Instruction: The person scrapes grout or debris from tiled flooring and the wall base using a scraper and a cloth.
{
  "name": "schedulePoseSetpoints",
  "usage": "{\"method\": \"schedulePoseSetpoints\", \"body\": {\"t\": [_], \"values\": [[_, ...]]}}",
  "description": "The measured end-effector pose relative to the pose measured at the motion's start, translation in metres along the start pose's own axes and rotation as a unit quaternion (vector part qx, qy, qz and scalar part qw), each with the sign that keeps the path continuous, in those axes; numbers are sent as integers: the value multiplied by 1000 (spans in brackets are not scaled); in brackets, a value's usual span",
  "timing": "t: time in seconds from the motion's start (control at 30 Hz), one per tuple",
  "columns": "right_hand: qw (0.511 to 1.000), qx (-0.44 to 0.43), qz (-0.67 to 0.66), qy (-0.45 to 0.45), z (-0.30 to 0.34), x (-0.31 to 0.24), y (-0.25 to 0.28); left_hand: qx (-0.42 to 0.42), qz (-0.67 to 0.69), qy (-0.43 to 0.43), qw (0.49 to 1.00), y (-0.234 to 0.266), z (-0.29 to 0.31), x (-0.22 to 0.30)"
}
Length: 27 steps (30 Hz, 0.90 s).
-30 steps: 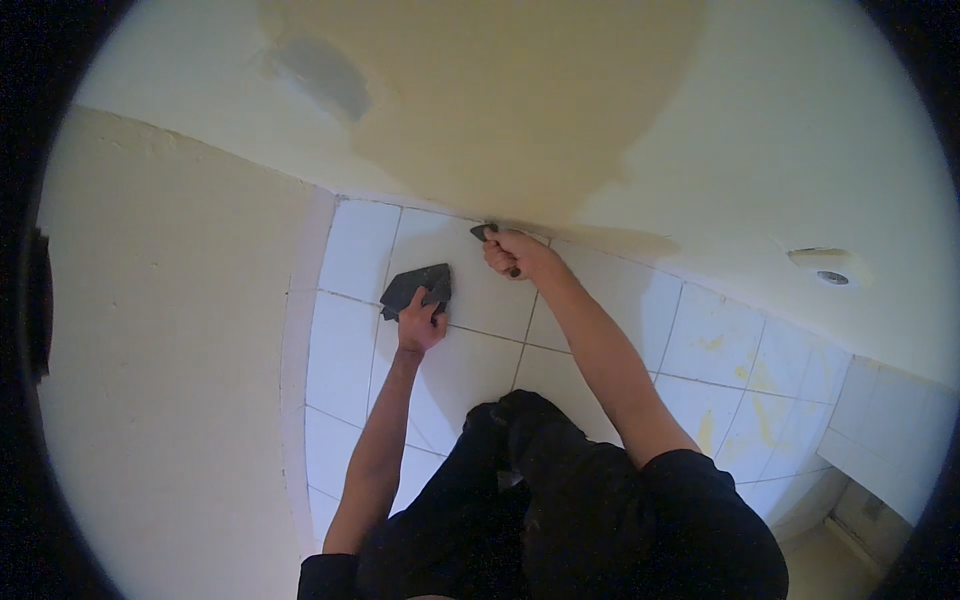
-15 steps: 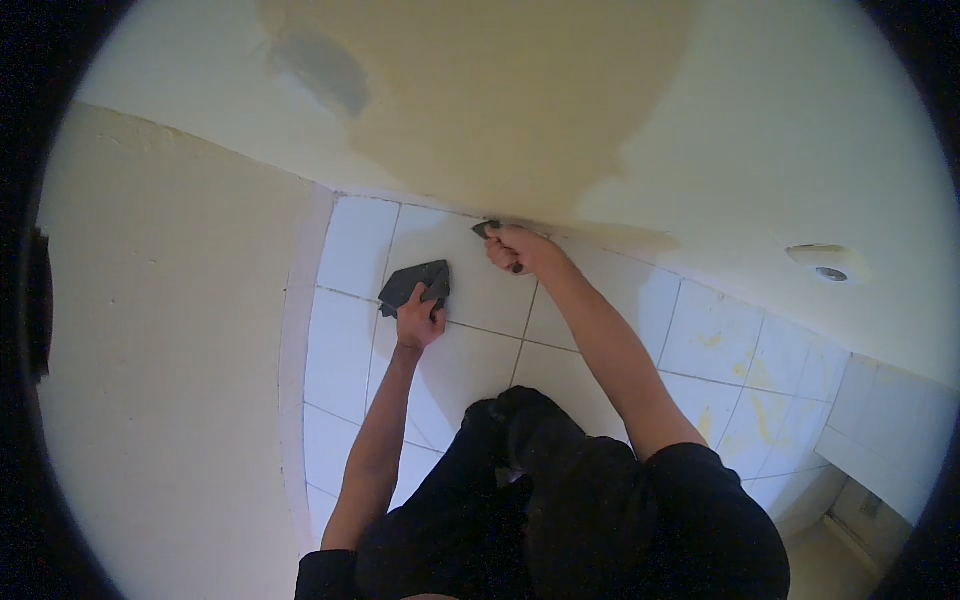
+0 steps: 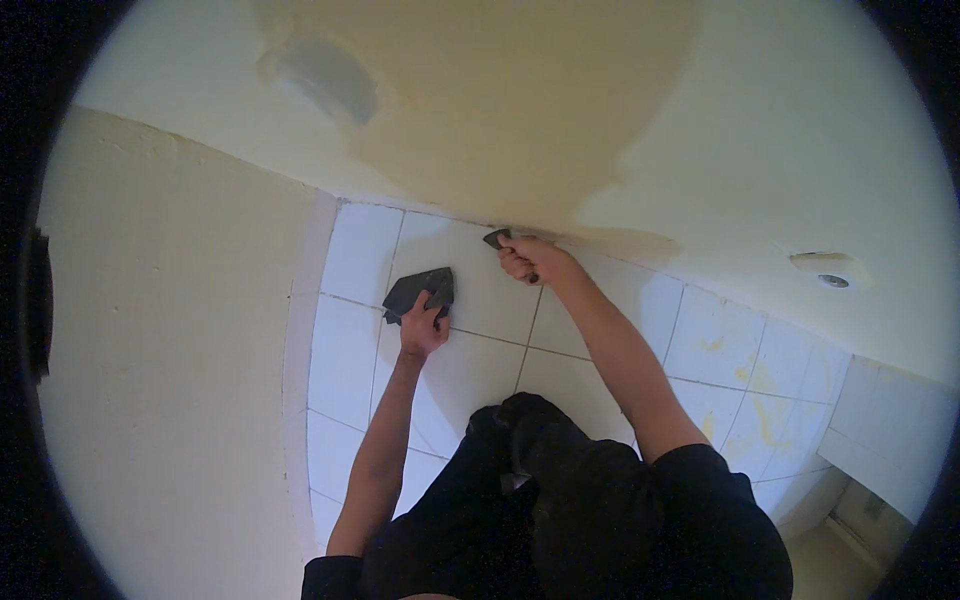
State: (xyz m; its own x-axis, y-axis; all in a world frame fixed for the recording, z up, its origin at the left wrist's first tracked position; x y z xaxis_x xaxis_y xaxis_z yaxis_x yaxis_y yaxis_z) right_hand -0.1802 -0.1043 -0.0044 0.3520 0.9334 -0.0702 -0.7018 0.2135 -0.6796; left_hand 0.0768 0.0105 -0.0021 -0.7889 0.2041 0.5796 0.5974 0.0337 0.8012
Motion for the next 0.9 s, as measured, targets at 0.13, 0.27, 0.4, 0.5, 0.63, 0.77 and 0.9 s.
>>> {"method": "schedulePoseSetpoints", "body": {"t": [0.13,0.27,0.4,0.5,0.63,0.77,0.9], "values": [[1000,-6,25,14,-3,-8,4,7,-2,-7,1000,-6,-4,3],[997,-33,-61,-40,-8,-11,-8,-31,14,13,999,-3,-4,5],[999,22,-27,-39,4,-4,-13,4,10,-3,1000,2,-1,1],[999,-12,-38,0,-14,-9,-14,11,10,-17,1000,-3,-4,3],[999,-28,-36,2,-4,-8,-5,17,-4,-14,1000,0,1,-1],[1000,-7,-7,-14,-1,-7,-2,7,-4,-13,1000,-4,1,2],[1000,-2,-22,-7,-3,-2,-7,-17,8,11,1000,-3,-1,2]]}}
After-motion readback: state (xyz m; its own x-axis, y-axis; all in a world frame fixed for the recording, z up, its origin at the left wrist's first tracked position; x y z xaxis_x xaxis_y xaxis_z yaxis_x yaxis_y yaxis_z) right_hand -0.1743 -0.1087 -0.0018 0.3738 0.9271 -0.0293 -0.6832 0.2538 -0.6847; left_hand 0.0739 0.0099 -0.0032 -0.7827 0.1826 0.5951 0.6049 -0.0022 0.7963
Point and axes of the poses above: each hand's wrist, its own z-axis away from the middle knuckle, its own y-axis out of the back of the hand, x = y × z, the point moved 2 cm from there along -z, towards the middle knuckle, and after that the axes turned 9 degrees about y, right-handed, at the moved point
